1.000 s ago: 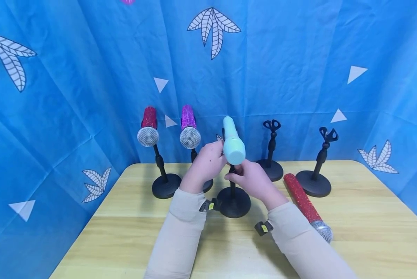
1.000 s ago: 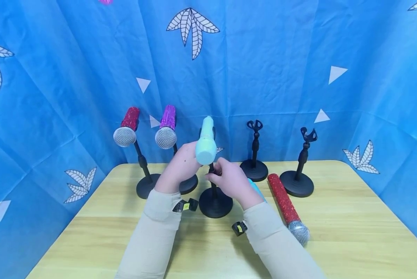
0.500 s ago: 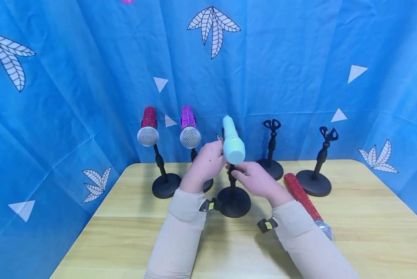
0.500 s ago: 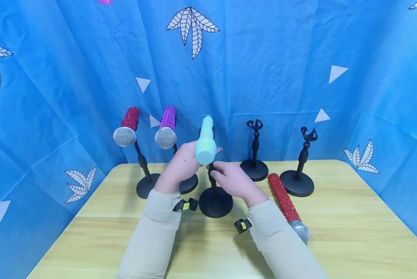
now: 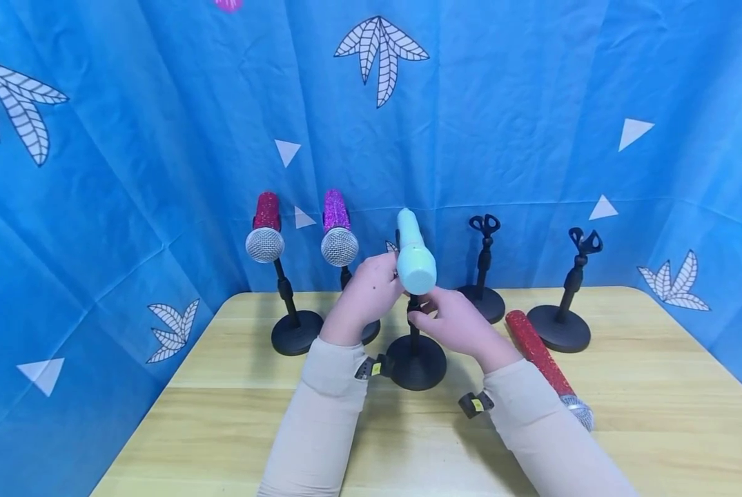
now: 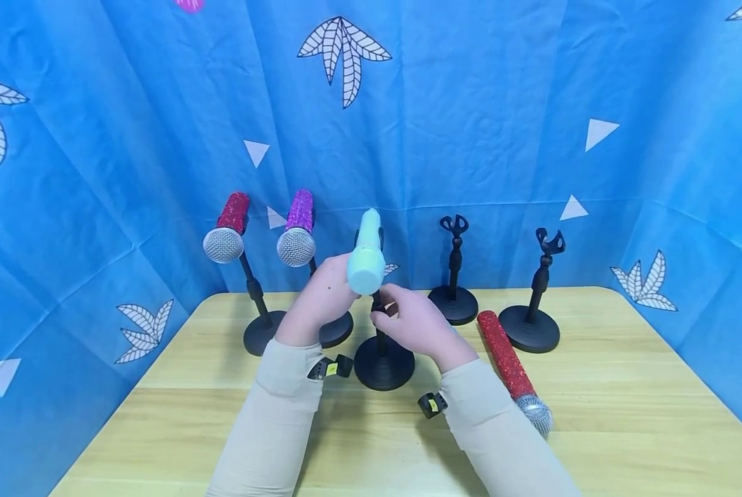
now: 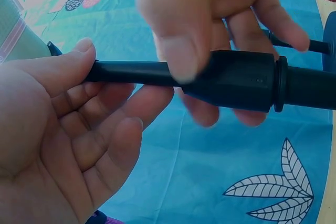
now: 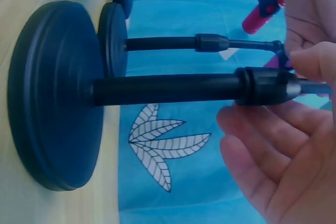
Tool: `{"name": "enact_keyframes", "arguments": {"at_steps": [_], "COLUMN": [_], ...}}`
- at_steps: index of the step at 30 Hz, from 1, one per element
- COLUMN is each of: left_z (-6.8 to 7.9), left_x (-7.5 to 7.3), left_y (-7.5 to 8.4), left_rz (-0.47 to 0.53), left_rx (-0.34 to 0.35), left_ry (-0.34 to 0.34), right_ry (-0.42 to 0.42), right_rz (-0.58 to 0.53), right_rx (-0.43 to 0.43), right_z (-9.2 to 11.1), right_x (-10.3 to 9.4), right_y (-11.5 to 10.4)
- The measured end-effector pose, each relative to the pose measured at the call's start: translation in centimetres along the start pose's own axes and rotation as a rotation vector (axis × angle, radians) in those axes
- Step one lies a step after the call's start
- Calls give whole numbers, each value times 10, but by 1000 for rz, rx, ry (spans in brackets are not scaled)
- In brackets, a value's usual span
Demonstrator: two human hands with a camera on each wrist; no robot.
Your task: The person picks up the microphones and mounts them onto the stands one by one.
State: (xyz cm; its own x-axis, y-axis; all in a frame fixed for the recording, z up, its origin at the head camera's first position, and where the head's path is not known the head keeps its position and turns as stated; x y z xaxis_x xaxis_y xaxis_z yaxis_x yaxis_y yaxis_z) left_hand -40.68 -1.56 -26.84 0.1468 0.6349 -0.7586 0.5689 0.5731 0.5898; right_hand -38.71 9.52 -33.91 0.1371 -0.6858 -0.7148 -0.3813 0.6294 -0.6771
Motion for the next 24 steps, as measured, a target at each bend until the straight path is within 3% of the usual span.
{"name": "enact_keyframes", "arguments": {"at_steps": [5,14,24], "left_z": [-1,1,0], "left_x": [-1,0,-1], "left_y": [1,-2,0], "left_rz": [-34,-4,-20], "left_rx": [20,-3,2], "left_ry": [11,7,0], "right_ry": [-19,49,2], "right_rz": [21,56,54], "right_rx": [-48,39,-37], "right_z": [2,1,4], "right_x": [-1,-1,-3], "right_y": [-5,-1,-11]}}
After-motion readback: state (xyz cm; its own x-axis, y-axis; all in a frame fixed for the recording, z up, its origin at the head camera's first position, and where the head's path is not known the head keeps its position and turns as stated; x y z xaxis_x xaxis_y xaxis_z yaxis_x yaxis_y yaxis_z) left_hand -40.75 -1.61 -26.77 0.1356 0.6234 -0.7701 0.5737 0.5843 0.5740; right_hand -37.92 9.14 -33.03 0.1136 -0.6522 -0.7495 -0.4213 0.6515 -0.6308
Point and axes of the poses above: each hand's wrist, its own z-axis away from the middle knuckle, its own x-axis out of the palm, y = z × x, the point moved 10 cm from there along -z, towards the middle knuckle, and after that the axes turned 6 degrees about -y, right-handed, at the moved point
